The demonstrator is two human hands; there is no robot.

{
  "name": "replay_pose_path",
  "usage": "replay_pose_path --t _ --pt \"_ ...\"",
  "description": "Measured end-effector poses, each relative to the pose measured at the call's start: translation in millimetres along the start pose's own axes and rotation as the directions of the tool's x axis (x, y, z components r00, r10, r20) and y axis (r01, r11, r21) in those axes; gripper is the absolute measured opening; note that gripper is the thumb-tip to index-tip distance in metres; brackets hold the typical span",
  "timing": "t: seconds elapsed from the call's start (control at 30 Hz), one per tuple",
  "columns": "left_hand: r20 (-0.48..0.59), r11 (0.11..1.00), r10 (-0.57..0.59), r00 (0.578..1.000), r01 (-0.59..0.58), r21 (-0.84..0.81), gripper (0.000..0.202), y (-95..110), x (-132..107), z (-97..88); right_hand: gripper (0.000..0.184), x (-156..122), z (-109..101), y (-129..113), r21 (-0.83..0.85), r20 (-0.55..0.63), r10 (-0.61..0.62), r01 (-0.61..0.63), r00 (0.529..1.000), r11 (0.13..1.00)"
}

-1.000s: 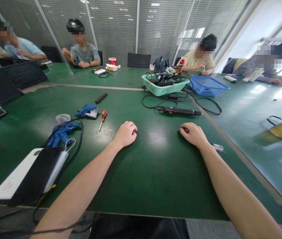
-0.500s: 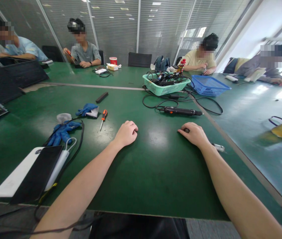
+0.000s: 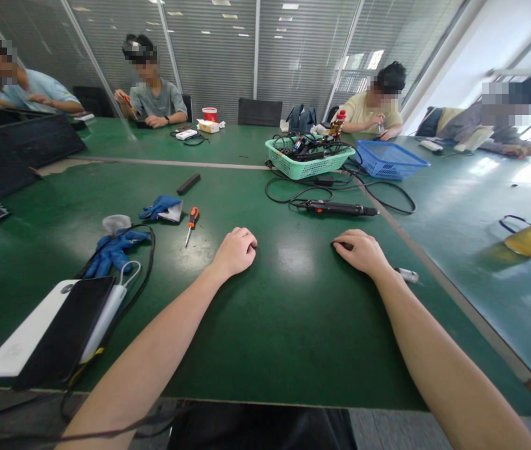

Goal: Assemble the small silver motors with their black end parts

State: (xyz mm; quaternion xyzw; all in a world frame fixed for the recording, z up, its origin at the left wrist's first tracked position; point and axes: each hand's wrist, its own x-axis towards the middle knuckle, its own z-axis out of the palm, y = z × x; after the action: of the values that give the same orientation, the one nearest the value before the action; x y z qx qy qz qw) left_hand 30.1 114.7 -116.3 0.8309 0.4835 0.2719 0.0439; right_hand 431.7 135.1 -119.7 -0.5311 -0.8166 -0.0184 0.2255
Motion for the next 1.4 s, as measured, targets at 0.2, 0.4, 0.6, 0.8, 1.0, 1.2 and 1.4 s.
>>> replay_pose_path --t 0.2,0.4,0.6,0.8,1.0,1.2,1.4 --pt "0.001 1.0 0.006 1.0 -0.006 0.006 0.022 0.5 0.2 -0.2 0.023 1.4 0.1 -5.6 -0.091 -0.01 0.078 -0.078 0.997 0.993" --pt "0.005 1.0 0.003 1.0 -0.003 0.009 0.021 0.2 0.2 -0.4 0.029 -0.4 -2.2 3.4 -0.123 0.021 0.116 -0.113 0.993 0.986" --pt "-0.001 1.0 -0.006 1.0 0.006 0.004 0.02 -0.7 -0.8 -0.5 0.027 -10.7 -20.3 20.3 -0.11 0.164 0.067 -0.05 0.984 0.993" --pt "-0.002 1.0 0.002 1.0 -0.002 0.007 0.02 0.4 -2.6 -3.4 0.039 -28.4 -38.6 21.3 -0.095 0.171 0.032 -0.016 0.985 0.995" --pt "0.003 1.0 -0.003 1.0 0.003 0.001 0.021 -1.2 -4.3 -4.4 0.059 -73.5 -61.6 39.8 -0.155 0.092 0.093 -0.078 0.991 0.985" --pt "-0.002 1.0 0.005 1.0 -0.005 0.008 0.02 -1.8 -4.4 -4.0 0.072 -96.0 -47.3 51.0 -0.106 0.024 0.183 -0.18 0.983 0.978" --pt "0.005 1.0 -0.002 1.0 0.002 0.019 0.021 -1.2 -4.6 -6.5 0.052 -65.9 -23.7 21.2 -0.033 -0.01 0.091 -0.091 0.996 0.995"
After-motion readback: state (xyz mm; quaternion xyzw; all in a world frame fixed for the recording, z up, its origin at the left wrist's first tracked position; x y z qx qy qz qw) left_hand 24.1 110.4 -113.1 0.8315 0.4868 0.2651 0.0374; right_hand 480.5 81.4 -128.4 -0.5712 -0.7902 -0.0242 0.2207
